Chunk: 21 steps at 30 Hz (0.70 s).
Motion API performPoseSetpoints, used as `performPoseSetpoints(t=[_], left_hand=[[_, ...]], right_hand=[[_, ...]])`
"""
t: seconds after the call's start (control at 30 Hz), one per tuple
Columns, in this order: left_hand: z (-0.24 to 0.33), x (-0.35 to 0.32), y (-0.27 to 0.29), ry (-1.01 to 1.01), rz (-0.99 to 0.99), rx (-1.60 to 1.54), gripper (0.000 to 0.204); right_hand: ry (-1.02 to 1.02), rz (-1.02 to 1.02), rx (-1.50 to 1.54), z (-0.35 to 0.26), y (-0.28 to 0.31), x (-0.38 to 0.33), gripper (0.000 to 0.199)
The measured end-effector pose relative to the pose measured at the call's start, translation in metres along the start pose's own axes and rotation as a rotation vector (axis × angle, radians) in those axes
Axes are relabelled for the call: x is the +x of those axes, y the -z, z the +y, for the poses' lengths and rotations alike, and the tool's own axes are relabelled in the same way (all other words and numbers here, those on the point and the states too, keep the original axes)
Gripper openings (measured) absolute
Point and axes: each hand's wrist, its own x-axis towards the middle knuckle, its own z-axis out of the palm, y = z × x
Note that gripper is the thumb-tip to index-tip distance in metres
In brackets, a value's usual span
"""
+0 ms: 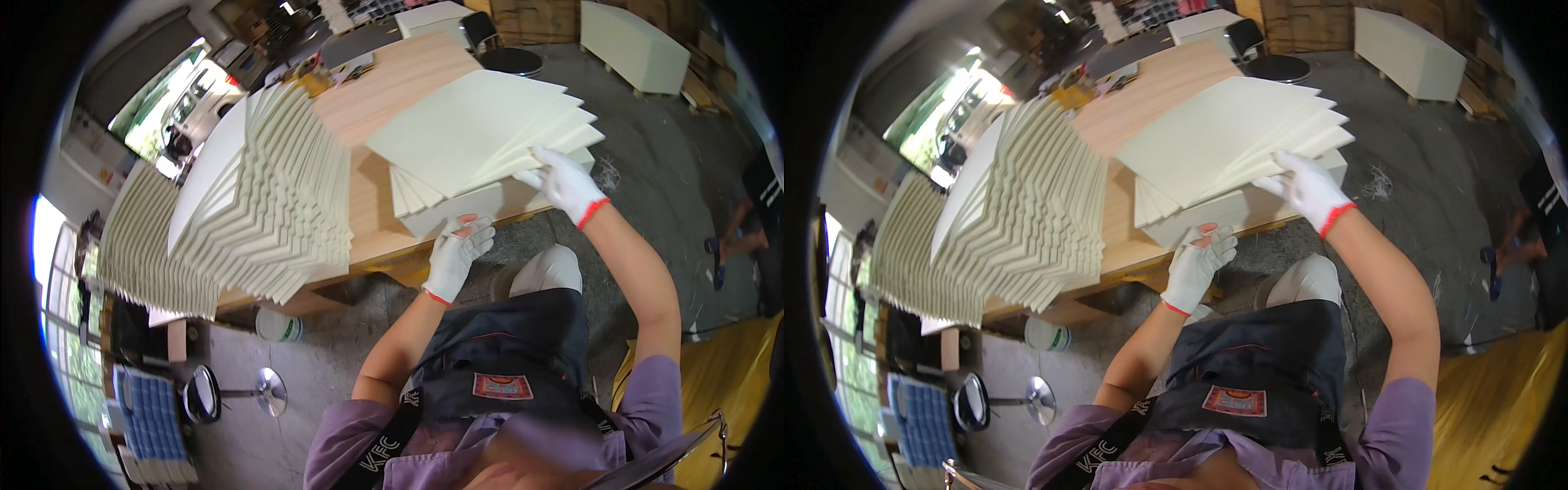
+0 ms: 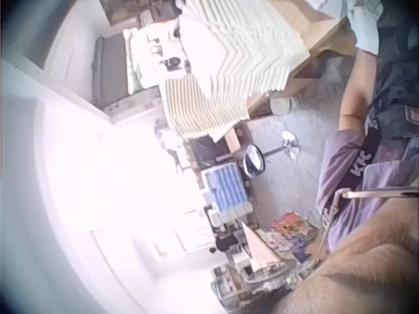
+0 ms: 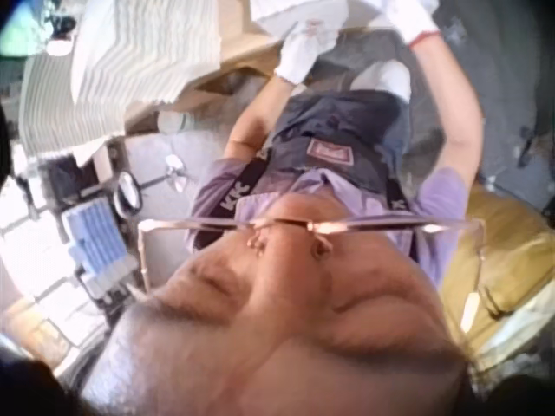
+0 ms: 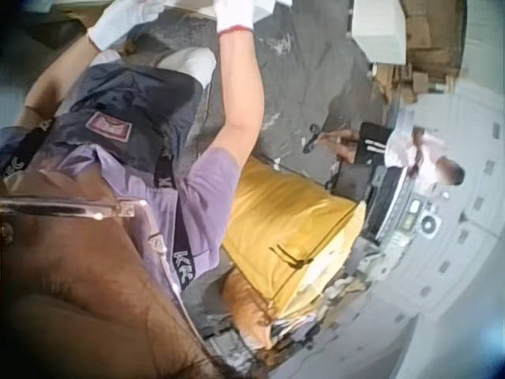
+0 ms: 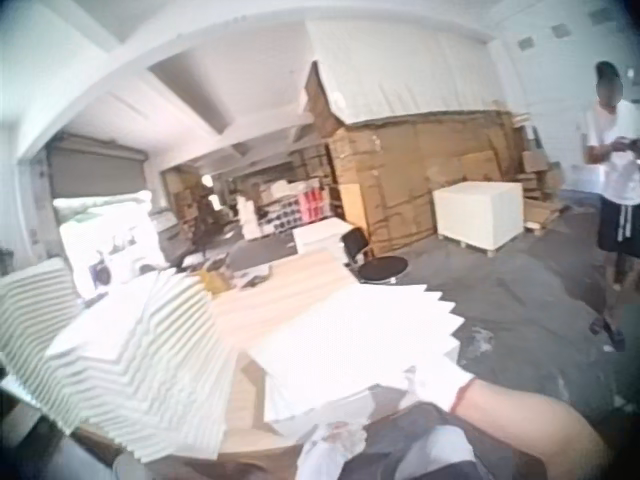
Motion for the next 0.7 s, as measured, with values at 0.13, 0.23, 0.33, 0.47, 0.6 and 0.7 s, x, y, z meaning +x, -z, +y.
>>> performPoseSetpoints(t=[0.13,0.23,0.33,0.47,0.6,0.7], left_hand=[[0.026,-0.02,0.001,0.142,0.119,-0.358,0.049],[0.04,-0.035,0.003,0.15,0.017,-0.516,0.07],[0.067,-0.04,-0.014,0.175,0.095,-0.248,0.083],[0.065,-0.055,-0.014,0.122,0.089,0.11,0.063],[0.104,-0.079,-0.028,-0.16,0.113,0.475,0.056],[0.17,-0.11,-0.04,-0.25,0.094,0.379,0.047]], right_hand=[[-0.001,0.1,-0.047,-0.02,0.01,-0.047,0.049],[-0.041,0.183,-0.14,-0.032,0.03,-0.086,0.051],[-0.109,0.214,-0.164,-0.033,0.047,-0.129,0.048],[-0.151,0.208,-0.202,-0.024,0.068,-0.162,0.046],[-0.103,0.169,-0.174,-0.013,0.062,-0.151,0.049],[0.02,-0.014,-0.121,-0.03,-0.011,-0.123,0.06]])
